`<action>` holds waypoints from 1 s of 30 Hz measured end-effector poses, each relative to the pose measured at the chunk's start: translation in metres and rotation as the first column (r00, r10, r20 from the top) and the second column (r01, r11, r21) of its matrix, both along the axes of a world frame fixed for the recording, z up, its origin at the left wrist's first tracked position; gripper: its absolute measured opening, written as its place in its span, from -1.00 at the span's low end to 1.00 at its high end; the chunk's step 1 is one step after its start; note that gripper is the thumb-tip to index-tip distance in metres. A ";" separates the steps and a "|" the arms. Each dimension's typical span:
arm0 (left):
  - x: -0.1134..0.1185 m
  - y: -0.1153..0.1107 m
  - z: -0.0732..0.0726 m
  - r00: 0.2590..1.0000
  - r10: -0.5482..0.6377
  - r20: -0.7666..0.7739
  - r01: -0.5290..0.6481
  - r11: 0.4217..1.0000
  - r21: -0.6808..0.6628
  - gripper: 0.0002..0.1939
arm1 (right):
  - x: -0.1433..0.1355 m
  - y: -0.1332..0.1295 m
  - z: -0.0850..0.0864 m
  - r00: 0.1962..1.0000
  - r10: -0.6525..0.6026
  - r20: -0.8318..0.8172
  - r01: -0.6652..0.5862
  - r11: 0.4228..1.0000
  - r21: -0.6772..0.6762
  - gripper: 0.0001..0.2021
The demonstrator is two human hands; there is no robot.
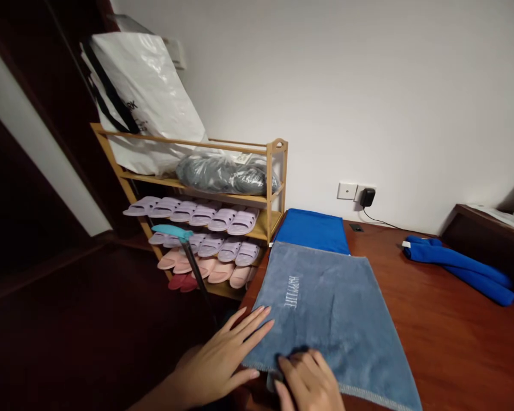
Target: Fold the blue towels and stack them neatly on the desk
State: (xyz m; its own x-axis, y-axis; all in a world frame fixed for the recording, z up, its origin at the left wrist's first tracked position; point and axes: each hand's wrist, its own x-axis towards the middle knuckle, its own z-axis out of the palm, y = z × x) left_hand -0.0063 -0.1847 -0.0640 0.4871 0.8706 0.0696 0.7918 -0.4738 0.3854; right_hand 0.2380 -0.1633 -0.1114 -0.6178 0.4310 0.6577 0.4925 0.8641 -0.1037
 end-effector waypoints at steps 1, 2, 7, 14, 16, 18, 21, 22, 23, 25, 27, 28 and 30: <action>-0.002 0.000 -0.001 1.000 -0.009 -0.004 0.009 1.000 0.012 -0.21 | -0.017 0.001 0.007 1.000 -0.006 0.012 0.007 1.000 -0.017 -0.57; -0.004 -0.001 -0.003 1.000 -0.018 -0.009 0.018 1.000 0.024 -0.24 | -0.030 0.002 0.011 0.999 -0.023 0.025 0.024 0.999 -0.042 -0.61; -0.019 -0.009 -0.014 0.999 -0.036 -0.025 0.038 0.996 0.085 -0.32 | -0.059 0.003 0.007 0.989 -0.130 0.073 0.136 0.987 -0.087 -0.52; -0.024 -0.006 -0.009 0.997 -0.076 -0.003 0.076 0.996 0.051 -0.33 | -0.062 0.001 0.002 0.974 -0.184 0.136 0.194 0.979 -0.065 -0.56; -0.026 -0.004 -0.005 0.997 -0.077 0.013 0.077 0.997 0.019 -0.35 | -0.066 0.000 0.008 0.964 -0.204 0.169 0.213 0.976 -0.037 -0.57; -0.029 -0.001 -0.004 0.997 -0.066 0.040 0.065 0.998 0.005 -0.36 | -0.070 -0.001 0.016 0.953 -0.217 0.212 0.227 0.974 -0.022 -0.58; -0.031 0.005 -0.008 0.995 -0.044 0.085 0.040 0.998 0.043 -0.40 | -0.077 -0.001 0.027 0.933 -0.224 0.283 0.256 0.964 -0.079 -0.68; -0.030 0.007 -0.011 0.995 -0.034 0.098 0.028 0.997 0.066 -0.43 | -0.079 -0.001 0.030 0.928 -0.216 0.305 0.262 0.958 -0.116 -0.74; -0.029 0.008 -0.014 0.993 -0.019 0.112 0.009 0.996 0.092 -0.47 | -0.080 0.001 0.033 0.924 -0.205 0.322 0.266 0.951 -0.158 -0.81; -0.025 0.011 -0.021 0.985 0.060 0.164 -0.087 0.983 0.163 -0.55 | -0.079 0.006 0.036 0.926 -0.175 0.335 0.270 0.926 -0.262 -0.87; -0.018 0.012 -0.027 0.951 0.179 0.254 -0.243 0.937 0.250 -0.55 | -0.074 0.015 0.039 0.943 -0.141 0.301 0.264 0.866 -0.424 -0.80; -0.014 0.012 -0.027 0.925 0.230 0.303 -0.319 0.903 0.289 -0.55 | -0.069 0.020 0.040 0.956 -0.127 0.264 0.251 0.821 -0.513 -0.77; -0.004 0.012 -0.025 0.890 0.279 0.361 -0.404 0.851 0.335 -0.64 | -0.058 0.032 0.041 0.976 -0.130 0.175 0.214 0.732 -0.647 -0.72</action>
